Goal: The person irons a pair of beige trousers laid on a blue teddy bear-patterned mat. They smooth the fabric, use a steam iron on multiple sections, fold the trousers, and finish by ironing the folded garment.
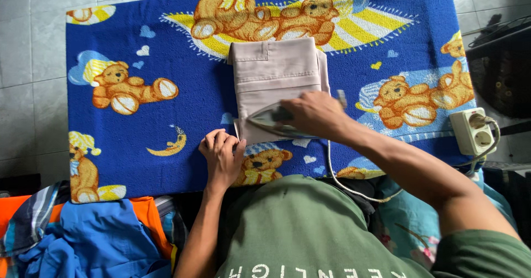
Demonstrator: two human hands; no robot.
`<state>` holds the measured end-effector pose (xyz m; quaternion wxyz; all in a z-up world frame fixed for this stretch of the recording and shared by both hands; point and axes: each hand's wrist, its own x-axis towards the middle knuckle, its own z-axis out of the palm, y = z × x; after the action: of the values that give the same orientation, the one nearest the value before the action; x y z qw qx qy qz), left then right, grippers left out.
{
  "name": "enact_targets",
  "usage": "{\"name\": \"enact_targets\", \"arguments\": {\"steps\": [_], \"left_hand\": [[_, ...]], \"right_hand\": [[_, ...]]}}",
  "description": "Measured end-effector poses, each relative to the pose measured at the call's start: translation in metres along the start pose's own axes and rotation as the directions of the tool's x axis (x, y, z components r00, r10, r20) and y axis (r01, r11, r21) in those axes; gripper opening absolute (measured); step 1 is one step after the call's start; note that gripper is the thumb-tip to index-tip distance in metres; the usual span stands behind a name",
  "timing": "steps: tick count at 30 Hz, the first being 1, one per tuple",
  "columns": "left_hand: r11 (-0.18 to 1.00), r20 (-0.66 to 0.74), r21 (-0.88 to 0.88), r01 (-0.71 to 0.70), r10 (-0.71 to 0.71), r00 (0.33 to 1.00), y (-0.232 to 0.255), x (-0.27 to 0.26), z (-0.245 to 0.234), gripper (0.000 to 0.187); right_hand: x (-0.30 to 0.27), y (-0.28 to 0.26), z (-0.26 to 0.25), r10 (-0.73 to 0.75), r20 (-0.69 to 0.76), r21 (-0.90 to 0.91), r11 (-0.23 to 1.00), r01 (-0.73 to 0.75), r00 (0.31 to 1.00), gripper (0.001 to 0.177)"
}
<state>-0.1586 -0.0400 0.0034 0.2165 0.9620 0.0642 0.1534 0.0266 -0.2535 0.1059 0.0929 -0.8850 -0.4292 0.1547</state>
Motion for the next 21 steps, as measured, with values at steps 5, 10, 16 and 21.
{"name": "enact_targets", "arguments": {"steps": [5,10,16,21], "left_hand": [[1.0,0.004,-0.031,0.0,0.0,1.0,-0.003,0.0,0.0,0.032],[0.996,0.065,-0.084,0.006,0.0,0.998,-0.01,0.0,-0.002,0.031],[0.991,0.133,-0.13,0.007,0.011,0.991,-0.018,0.003,-0.008,0.031],[0.986,0.105,-0.163,-0.022,0.04,0.994,-0.019,0.004,-0.018,0.018]], "right_hand": [[-0.041,0.03,-0.015,0.156,0.049,0.007,0.988,-0.157,0.987,0.041],[-0.055,0.038,-0.02,0.162,0.031,0.045,0.986,-0.163,0.986,0.043],[-0.034,0.005,-0.009,0.082,-0.023,0.091,0.993,-0.08,0.996,0.041],[0.003,-0.042,0.005,0.052,0.01,0.076,0.996,-0.053,0.999,0.047]]}}
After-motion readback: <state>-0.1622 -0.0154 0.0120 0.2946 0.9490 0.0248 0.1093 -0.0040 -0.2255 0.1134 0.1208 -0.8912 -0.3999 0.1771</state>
